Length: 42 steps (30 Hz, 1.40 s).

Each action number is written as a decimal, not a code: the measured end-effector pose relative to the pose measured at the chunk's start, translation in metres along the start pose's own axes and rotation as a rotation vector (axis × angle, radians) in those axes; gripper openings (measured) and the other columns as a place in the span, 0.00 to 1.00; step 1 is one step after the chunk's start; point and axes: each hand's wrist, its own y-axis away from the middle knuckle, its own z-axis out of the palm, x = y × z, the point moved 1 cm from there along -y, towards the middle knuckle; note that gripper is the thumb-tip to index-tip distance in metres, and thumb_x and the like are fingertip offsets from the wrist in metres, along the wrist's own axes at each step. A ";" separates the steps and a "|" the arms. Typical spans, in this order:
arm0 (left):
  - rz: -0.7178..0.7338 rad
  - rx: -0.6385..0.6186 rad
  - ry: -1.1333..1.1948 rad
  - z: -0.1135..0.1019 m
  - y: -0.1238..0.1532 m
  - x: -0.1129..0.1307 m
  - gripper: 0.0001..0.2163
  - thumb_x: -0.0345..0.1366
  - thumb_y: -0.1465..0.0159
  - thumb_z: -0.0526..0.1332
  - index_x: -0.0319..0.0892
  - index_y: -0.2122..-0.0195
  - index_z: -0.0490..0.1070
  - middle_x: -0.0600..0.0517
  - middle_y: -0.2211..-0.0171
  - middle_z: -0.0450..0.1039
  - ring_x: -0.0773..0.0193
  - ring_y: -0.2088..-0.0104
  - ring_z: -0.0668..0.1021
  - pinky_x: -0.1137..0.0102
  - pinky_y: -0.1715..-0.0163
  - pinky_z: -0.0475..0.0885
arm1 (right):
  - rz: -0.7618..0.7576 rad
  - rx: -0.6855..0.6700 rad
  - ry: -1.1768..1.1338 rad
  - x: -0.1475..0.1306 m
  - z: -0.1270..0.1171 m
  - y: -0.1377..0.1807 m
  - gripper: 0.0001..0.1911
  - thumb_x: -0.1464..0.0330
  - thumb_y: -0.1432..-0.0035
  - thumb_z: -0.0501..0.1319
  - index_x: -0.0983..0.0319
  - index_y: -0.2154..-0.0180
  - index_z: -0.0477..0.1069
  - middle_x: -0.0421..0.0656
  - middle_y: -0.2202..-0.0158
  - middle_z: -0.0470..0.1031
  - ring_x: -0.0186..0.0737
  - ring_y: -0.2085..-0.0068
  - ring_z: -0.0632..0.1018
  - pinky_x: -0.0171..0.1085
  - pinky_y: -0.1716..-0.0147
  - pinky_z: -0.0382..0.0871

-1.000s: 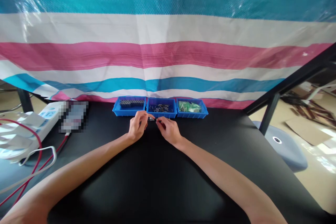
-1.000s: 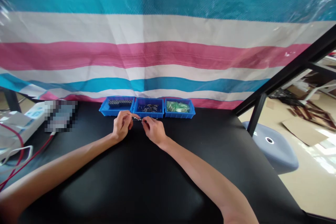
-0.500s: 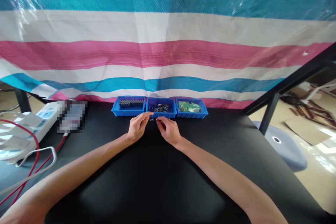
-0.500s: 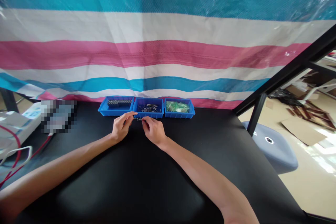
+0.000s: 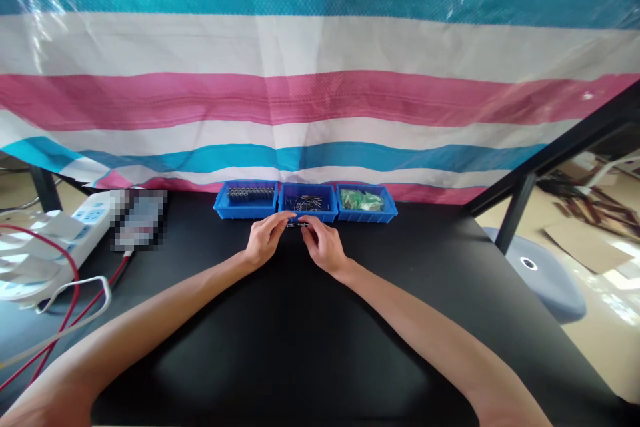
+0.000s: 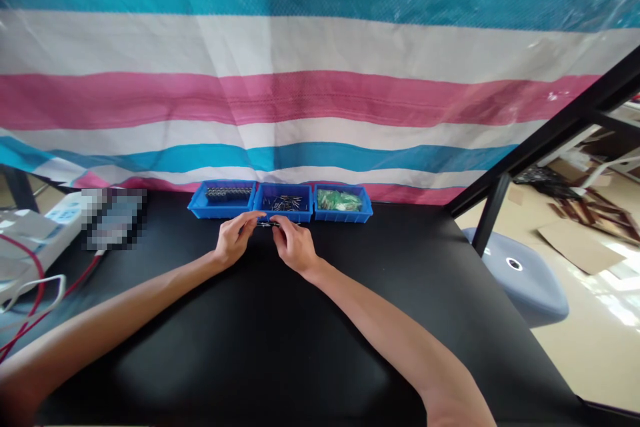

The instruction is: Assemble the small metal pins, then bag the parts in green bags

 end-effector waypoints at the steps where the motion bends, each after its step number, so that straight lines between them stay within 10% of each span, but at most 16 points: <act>1: -0.002 -0.004 0.000 0.000 0.000 0.000 0.12 0.35 0.32 0.52 0.39 0.55 0.73 0.49 0.67 0.77 0.68 0.69 0.78 0.76 0.66 0.72 | 0.000 -0.001 -0.001 0.000 0.000 0.000 0.12 0.70 0.36 0.51 0.62 0.52 0.67 0.43 0.66 0.77 0.37 0.67 0.79 0.34 0.64 0.71; 42: -0.033 -0.017 0.019 0.003 -0.003 0.000 0.09 0.40 0.35 0.57 0.41 0.64 0.72 0.51 0.69 0.75 0.70 0.74 0.74 0.75 0.70 0.70 | 0.078 0.093 -0.079 0.003 -0.004 0.001 0.11 0.65 0.34 0.51 0.60 0.62 0.70 0.42 0.69 0.76 0.36 0.70 0.77 0.32 0.68 0.68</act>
